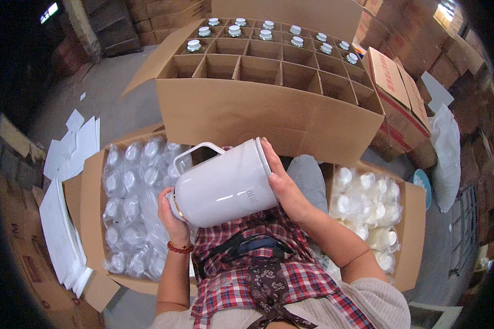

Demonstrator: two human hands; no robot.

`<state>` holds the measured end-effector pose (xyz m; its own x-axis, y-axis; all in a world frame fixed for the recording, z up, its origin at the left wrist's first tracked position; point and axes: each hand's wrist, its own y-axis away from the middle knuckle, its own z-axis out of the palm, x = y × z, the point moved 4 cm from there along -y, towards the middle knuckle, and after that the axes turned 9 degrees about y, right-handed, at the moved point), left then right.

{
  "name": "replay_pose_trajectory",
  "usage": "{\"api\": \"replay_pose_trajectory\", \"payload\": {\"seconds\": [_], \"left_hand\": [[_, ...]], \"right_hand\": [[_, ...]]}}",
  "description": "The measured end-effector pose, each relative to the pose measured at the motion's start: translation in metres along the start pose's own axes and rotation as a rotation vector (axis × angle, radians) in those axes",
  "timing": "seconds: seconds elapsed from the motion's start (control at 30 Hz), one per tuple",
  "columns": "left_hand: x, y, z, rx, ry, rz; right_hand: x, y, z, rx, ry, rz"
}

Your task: The person takes various thermos flask components, including a plastic casing and a glass inner lining, and fits them together to assemble the full flasks.

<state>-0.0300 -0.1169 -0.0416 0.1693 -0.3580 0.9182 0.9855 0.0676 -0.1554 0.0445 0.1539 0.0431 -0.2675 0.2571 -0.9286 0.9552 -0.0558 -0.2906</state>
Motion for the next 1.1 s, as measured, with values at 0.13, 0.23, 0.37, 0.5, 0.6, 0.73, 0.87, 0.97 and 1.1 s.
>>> {"api": "replay_pose_trajectory", "payload": {"seconds": [0.13, 0.23, 0.37, 0.5, 0.6, 0.73, 0.87, 0.97, 1.1], "left_hand": [[-0.016, 0.008, -0.003, 0.031, 0.196, -0.288], [-0.036, 0.018, -0.012, -0.249, 0.356, -0.768], [-0.086, 0.052, -0.036, -0.538, 0.391, -1.198], [-0.028, 0.015, -0.008, -0.35, 0.414, -0.932], [0.055, -0.009, 0.027, -0.193, -0.328, 0.079], [0.072, -0.012, 0.033, -0.236, -0.369, 0.261], [0.032, 0.0, 0.031, -0.183, 0.522, -0.669], [-0.002, 0.012, 0.027, -0.058, 0.444, -0.837], [-0.026, 0.009, 0.017, -0.071, 0.571, -0.702]], "right_hand": [[-0.031, 0.007, 0.001, -0.076, 0.481, -0.305], [-0.072, 0.018, 0.009, -0.265, 0.631, -0.642], [-0.105, 0.041, 0.025, -0.658, 0.592, -0.994], [-0.075, 0.022, 0.013, -0.186, 0.537, -0.621], [-0.009, 0.003, -0.004, 0.231, -0.225, 0.154], [-0.004, -0.001, -0.006, 0.16, -0.516, 0.254], [-0.032, 0.001, -0.023, 0.039, 0.388, -0.522], [-0.055, 0.01, -0.013, -0.028, 0.491, -0.649], [-0.054, 0.014, -0.012, -0.12, 0.395, -0.492]]}}
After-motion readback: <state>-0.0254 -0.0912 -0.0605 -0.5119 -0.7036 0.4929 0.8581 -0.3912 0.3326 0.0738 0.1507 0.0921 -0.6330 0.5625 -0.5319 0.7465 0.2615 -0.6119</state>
